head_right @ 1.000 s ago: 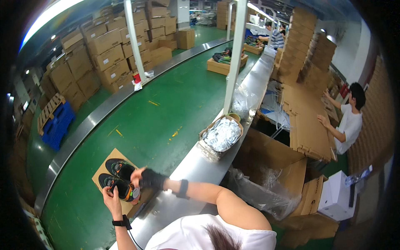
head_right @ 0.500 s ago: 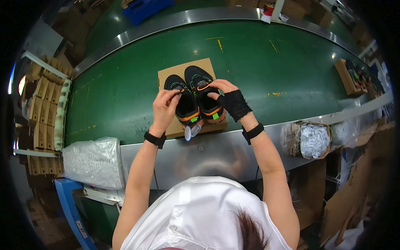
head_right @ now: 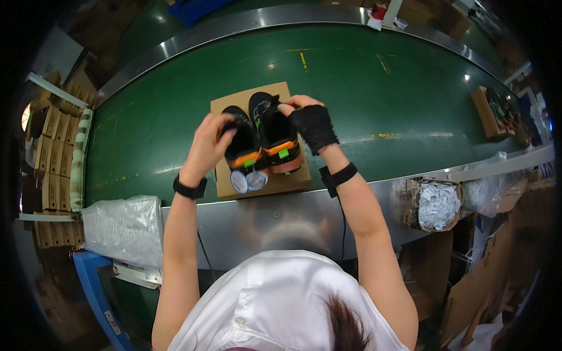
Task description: Packing shoes into boxes with tissue paper and placing them on a conveyor belt in a factory setting.
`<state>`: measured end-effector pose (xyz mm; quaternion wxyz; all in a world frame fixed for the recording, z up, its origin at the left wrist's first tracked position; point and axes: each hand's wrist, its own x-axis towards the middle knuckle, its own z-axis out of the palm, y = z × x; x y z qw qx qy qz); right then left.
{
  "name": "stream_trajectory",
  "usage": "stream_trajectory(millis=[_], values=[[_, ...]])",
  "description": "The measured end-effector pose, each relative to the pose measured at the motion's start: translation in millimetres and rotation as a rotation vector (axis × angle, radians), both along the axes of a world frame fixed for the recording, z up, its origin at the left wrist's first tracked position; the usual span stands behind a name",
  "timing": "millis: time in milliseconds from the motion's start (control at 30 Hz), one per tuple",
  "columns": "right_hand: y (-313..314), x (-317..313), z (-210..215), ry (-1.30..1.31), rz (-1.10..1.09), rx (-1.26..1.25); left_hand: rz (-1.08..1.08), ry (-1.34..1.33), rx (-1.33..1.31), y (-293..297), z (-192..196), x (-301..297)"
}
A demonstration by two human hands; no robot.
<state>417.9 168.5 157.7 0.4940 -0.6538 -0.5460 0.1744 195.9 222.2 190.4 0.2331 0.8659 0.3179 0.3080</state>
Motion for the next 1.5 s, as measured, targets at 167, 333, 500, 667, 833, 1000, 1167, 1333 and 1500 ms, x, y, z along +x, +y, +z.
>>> stream_trajectory(millis=[167,333,500,667,833,1000,1167,1333,1500], values=[[-14.3,-14.8,-69.4,-0.351,0.105,0.142,0.119,-0.079,0.033,-42.4,-37.5,-52.1],[-84.7,-5.5,-15.4,0.261,0.079,-0.109,0.429,-0.197,-0.060,-87.2,-22.6,-160.5],[-184.4,30.4,-12.0,0.050,-0.147,-0.117,0.468,-0.012,-0.106,-135.7,-59.2,-248.8],[-269.1,58.5,-64.7,0.081,-0.305,-0.442,0.326,0.480,-0.173,-140.6,-75.2,-253.2],[-290.9,58.2,-54.4,-0.135,-0.211,-0.440,0.323,0.299,-0.320,-74.5,-50.2,-211.4],[-243.5,14.4,-7.2,-0.119,-0.081,-0.005,0.386,0.201,-0.877,-2.5,-121.4,-149.2],[-195.7,-34.5,-39.0,-0.247,0.082,-0.152,0.202,-0.130,-1.257,-2.5,-137.5,-69.1],[-152.7,-69.9,-64.0,-0.675,-0.159,-0.140,0.089,-0.107,-0.948,-52.7,-57.1,15.3],[-113.5,-46.3,-83.1,-0.182,-0.218,-0.176,0.165,-0.147,-0.565,-60.2,-56.2,53.5]])
